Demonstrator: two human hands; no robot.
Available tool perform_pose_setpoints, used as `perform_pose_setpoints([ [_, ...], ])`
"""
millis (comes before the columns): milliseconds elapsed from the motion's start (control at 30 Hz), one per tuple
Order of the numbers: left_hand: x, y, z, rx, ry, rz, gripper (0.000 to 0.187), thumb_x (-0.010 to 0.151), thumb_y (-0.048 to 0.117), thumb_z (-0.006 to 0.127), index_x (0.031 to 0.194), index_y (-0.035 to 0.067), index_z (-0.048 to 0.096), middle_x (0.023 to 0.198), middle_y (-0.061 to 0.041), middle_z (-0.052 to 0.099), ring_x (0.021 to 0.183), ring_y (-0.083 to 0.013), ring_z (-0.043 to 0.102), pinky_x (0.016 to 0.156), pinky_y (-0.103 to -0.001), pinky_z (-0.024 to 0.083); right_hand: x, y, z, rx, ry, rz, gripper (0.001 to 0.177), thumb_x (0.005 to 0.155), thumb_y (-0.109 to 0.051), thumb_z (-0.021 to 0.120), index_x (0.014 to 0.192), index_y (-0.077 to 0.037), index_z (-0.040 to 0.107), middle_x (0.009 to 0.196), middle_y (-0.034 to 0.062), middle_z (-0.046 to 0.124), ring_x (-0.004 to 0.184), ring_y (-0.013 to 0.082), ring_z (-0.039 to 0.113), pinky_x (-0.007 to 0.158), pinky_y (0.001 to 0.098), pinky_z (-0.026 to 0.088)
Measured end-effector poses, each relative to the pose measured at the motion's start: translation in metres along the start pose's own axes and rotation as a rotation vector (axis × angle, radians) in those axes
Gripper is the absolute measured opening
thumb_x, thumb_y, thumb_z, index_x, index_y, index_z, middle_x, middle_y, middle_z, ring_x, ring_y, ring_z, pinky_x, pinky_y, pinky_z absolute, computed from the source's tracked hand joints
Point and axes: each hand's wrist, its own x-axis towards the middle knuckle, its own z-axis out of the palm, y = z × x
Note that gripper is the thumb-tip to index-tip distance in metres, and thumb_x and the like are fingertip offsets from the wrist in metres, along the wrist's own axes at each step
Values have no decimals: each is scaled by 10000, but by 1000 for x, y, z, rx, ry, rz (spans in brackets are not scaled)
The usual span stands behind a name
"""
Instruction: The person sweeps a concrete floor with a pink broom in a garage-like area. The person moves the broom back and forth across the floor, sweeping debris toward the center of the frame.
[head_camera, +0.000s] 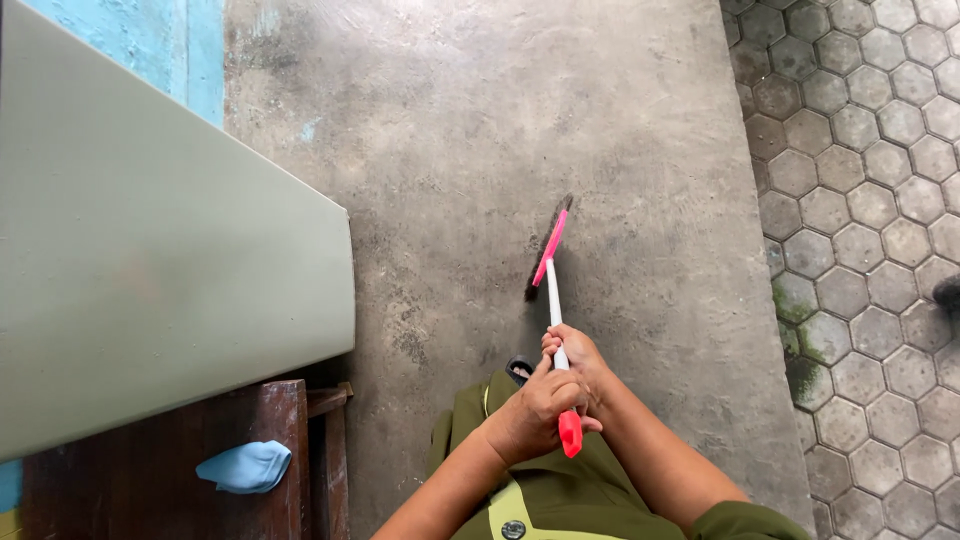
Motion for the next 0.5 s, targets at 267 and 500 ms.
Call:
perform_pose_setpoints([
  [267,5,15,27,198,-122,-82,368,1011,322,695,853,76,471,807,-96,531,727,-313,492,699,-437,353,13,13,-19,132,-283,297,28,976,-73,556,980,-56,578,742,-24,568,558,33,547,516,161,531],
  [500,-39,-5,73,154,-279,-186,246,781,25,706,949,78,534,926,-117,555,772,-381,490,602,-527,364,35,43,-64,450,-327,549,127,999,-25,427,924,-26,530,632,-47,417,473,15,370,416,118,349],
])
